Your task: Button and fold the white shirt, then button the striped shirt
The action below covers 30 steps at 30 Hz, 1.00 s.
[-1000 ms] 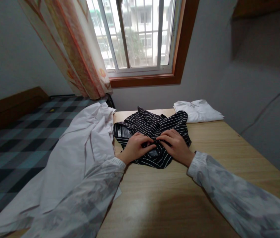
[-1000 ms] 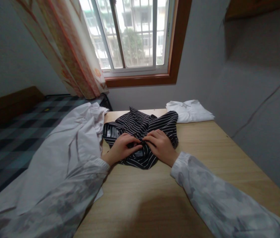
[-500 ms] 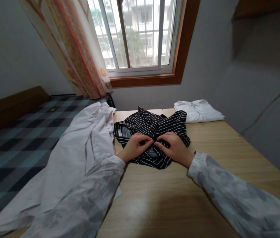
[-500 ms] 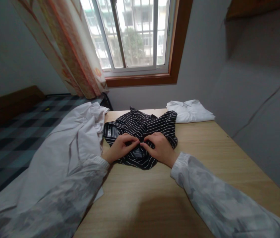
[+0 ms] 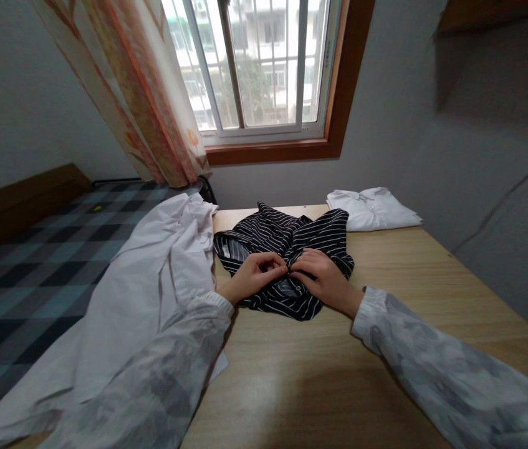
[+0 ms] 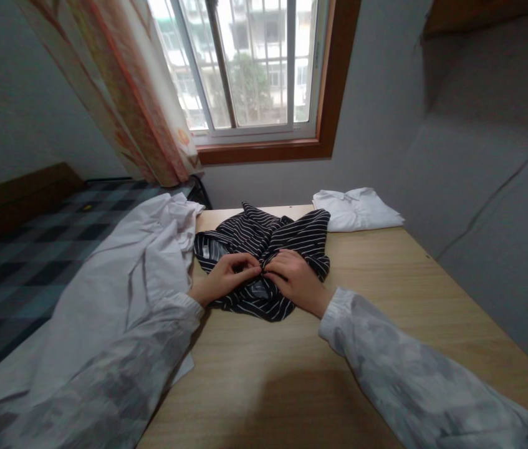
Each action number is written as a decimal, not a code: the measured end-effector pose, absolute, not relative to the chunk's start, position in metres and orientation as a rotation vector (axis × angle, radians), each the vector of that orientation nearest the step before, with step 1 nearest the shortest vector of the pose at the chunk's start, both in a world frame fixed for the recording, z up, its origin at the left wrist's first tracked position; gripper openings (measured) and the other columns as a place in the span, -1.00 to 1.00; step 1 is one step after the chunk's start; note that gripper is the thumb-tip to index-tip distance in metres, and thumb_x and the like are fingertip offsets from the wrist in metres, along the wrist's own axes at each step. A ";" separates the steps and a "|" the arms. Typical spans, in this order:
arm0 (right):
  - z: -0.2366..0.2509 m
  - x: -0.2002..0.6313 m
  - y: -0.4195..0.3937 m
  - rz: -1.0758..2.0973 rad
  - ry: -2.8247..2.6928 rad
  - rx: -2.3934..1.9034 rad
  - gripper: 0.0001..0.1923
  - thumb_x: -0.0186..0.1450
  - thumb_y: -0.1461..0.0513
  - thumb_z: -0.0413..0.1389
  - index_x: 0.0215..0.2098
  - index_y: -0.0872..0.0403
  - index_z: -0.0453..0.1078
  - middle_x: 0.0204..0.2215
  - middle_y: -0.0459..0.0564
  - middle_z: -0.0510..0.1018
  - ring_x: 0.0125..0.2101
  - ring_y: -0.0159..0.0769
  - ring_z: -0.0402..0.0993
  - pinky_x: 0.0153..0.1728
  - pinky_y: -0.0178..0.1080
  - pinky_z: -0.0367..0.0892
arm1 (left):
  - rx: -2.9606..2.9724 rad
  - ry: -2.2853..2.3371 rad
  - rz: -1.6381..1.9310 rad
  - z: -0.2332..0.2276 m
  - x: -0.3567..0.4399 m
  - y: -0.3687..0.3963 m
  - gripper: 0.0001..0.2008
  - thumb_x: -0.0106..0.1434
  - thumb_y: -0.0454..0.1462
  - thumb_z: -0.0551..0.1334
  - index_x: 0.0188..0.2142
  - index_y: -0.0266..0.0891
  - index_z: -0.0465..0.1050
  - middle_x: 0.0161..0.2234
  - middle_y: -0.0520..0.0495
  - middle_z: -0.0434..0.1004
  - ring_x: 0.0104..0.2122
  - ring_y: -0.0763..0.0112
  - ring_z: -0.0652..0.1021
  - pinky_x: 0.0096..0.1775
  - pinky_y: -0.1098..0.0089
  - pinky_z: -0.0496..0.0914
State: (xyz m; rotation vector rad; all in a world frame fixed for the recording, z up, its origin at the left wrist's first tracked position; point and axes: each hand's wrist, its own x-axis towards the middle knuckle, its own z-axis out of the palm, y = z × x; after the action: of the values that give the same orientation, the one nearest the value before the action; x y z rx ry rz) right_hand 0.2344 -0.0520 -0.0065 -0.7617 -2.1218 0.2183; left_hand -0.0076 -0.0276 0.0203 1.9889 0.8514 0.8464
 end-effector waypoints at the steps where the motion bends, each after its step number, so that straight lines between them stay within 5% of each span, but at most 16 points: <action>1: -0.005 0.234 -0.053 0.197 -2.121 -0.755 -0.91 0.52 0.23 0.23 -0.12 0.00 0.62 -0.17 0.03 0.74 -0.12 -0.11 0.63 0.12 0.08 0.46 | 1.962 0.836 0.824 0.021 -0.008 -0.027 -0.77 0.40 -0.09 0.37 -0.25 -0.21 0.67 -0.27 -0.09 0.70 -0.30 0.33 0.58 -0.21 0.33 0.45; 8: 0.003 0.227 -0.067 0.207 -2.182 -0.647 -0.82 0.55 0.26 0.15 -0.03 -0.06 0.61 -0.15 0.00 0.74 -0.09 -0.11 0.61 0.05 0.03 0.44 | 2.007 0.931 0.832 0.011 -0.002 -0.025 -0.79 0.39 -0.13 0.33 -0.29 -0.22 0.59 -0.38 0.00 0.57 -0.38 0.38 0.48 -0.30 0.38 0.35; 17: 0.005 0.244 -0.067 0.214 -1.919 -0.756 -0.83 0.53 0.21 0.09 -0.23 -0.04 0.47 -0.25 0.03 0.63 -0.19 -0.09 0.54 -0.09 0.01 0.44 | 1.778 1.047 1.348 0.005 -0.013 -0.012 -0.76 0.50 -0.07 0.20 -0.22 -0.15 0.45 -0.12 -0.10 0.60 -0.06 0.25 0.56 0.09 0.26 0.42; 21: 0.006 0.242 -0.063 0.165 -1.887 -0.894 -0.69 0.54 0.21 0.07 -0.41 -0.04 0.34 -0.29 0.04 0.57 -0.17 -0.07 0.48 -0.09 0.02 0.41 | 1.703 1.113 1.345 0.004 -0.013 -0.011 -0.71 0.48 -0.01 0.20 -0.26 -0.13 0.36 -0.29 0.01 0.45 -0.26 0.32 0.47 -0.10 0.34 0.41; 24: -0.001 0.240 -0.056 0.043 -1.833 -1.064 -0.92 0.44 0.22 0.23 -0.24 -0.03 0.42 -0.22 0.06 0.59 -0.13 -0.02 0.48 -0.07 0.03 0.41 | 1.672 1.168 1.380 0.004 -0.013 -0.012 -0.69 0.46 0.01 0.19 -0.28 -0.13 0.33 -0.35 0.05 0.36 -0.31 0.34 0.40 -0.19 0.37 0.38; 30: -0.013 0.244 -0.048 0.044 -2.021 -1.094 -0.91 0.46 0.27 0.25 -0.09 -0.01 0.58 -0.19 0.05 0.72 -0.16 -0.01 0.58 -0.05 0.06 0.44 | 1.962 1.088 1.261 0.013 -0.009 -0.028 -0.69 0.44 -0.10 0.27 -0.39 -0.16 0.35 -0.42 0.04 0.43 -0.38 0.37 0.43 -0.26 0.35 0.34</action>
State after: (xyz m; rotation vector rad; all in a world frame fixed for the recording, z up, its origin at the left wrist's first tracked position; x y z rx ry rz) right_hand 0.2443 -0.0477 -0.0130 -1.0945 -2.0212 0.0443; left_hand -0.0091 -0.0277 0.0133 1.9625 1.0881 1.2610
